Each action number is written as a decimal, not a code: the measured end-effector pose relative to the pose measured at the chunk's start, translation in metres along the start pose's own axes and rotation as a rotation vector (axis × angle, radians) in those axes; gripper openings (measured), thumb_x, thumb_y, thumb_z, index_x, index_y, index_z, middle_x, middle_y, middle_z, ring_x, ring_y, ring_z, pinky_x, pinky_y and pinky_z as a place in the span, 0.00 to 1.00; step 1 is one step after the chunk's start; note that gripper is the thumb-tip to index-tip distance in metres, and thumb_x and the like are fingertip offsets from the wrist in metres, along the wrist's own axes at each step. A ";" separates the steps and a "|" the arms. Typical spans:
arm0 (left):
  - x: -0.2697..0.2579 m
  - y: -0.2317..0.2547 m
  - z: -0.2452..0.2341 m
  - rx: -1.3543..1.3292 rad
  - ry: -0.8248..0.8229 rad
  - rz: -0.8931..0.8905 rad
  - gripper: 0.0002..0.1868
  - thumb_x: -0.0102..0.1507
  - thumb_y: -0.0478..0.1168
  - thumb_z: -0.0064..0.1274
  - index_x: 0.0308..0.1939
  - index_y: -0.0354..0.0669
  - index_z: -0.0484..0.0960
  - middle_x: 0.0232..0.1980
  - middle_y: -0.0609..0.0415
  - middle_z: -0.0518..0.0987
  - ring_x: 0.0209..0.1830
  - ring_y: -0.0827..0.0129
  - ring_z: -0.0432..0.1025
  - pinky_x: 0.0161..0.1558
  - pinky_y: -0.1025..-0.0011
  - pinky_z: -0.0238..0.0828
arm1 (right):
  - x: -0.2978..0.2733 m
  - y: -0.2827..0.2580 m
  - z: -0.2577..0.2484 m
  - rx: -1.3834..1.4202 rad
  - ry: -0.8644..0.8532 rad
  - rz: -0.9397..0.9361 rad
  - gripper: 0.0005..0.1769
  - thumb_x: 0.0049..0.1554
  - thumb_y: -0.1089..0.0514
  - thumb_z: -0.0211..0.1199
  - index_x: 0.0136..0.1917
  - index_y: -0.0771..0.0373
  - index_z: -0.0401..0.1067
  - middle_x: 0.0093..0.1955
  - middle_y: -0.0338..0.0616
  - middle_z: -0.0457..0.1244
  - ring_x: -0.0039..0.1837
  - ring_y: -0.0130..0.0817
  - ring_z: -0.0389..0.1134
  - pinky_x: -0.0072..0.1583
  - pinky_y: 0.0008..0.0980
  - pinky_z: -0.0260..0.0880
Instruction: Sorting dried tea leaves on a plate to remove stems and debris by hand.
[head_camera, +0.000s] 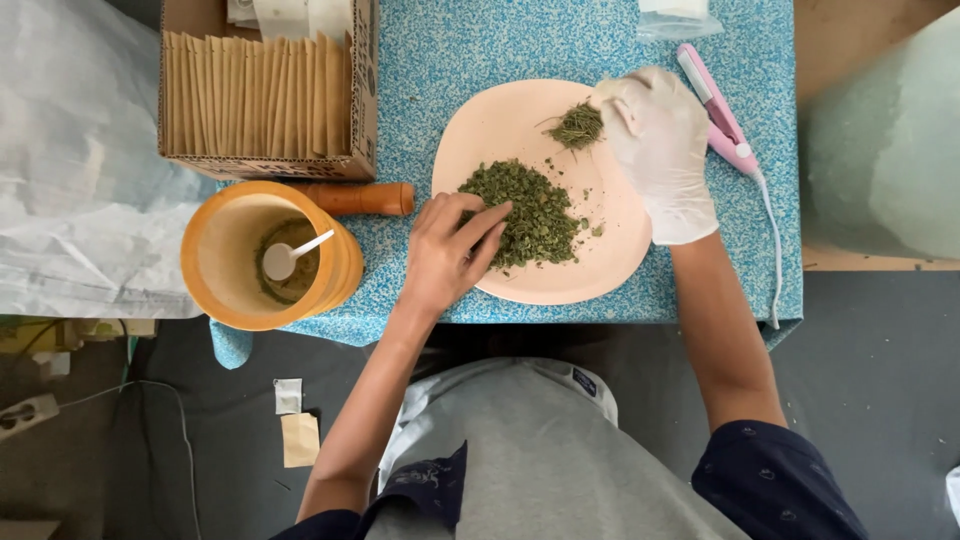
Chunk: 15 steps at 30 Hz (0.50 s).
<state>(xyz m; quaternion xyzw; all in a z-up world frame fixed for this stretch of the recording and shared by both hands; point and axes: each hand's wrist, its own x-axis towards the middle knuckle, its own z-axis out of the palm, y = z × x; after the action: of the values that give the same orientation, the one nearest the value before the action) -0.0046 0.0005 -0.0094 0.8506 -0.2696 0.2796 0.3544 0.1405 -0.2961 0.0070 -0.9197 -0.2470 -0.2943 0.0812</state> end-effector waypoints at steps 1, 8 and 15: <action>0.000 0.000 0.000 0.001 -0.001 -0.001 0.12 0.75 0.35 0.59 0.62 0.42 0.86 0.50 0.48 0.78 0.45 0.58 0.74 0.45 0.60 0.72 | 0.007 -0.012 -0.010 0.002 0.000 0.000 0.08 0.71 0.56 0.71 0.52 0.42 0.86 0.49 0.32 0.71 0.49 0.28 0.72 0.42 0.27 0.71; 0.012 0.002 -0.004 0.003 0.059 -0.019 0.06 0.70 0.37 0.64 0.50 0.44 0.92 0.42 0.58 0.73 0.31 0.68 0.66 0.36 0.67 0.72 | -0.005 -0.057 -0.011 0.453 -0.246 -0.267 0.04 0.65 0.60 0.68 0.52 0.54 0.82 0.53 0.43 0.71 0.59 0.41 0.74 0.69 0.41 0.72; 0.014 -0.005 -0.002 0.022 0.048 -0.005 0.06 0.68 0.39 0.69 0.48 0.48 0.93 0.42 0.60 0.70 0.31 0.68 0.65 0.36 0.66 0.72 | 0.018 -0.079 -0.062 0.627 -0.720 -0.169 0.19 0.61 0.45 0.74 0.57 0.60 0.82 0.54 0.52 0.73 0.54 0.45 0.75 0.60 0.44 0.78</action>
<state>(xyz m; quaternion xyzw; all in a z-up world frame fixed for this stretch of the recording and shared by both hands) 0.0081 0.0011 -0.0012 0.8481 -0.2559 0.3021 0.3520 0.0826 -0.2383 0.0683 -0.8711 -0.4100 0.1255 0.2394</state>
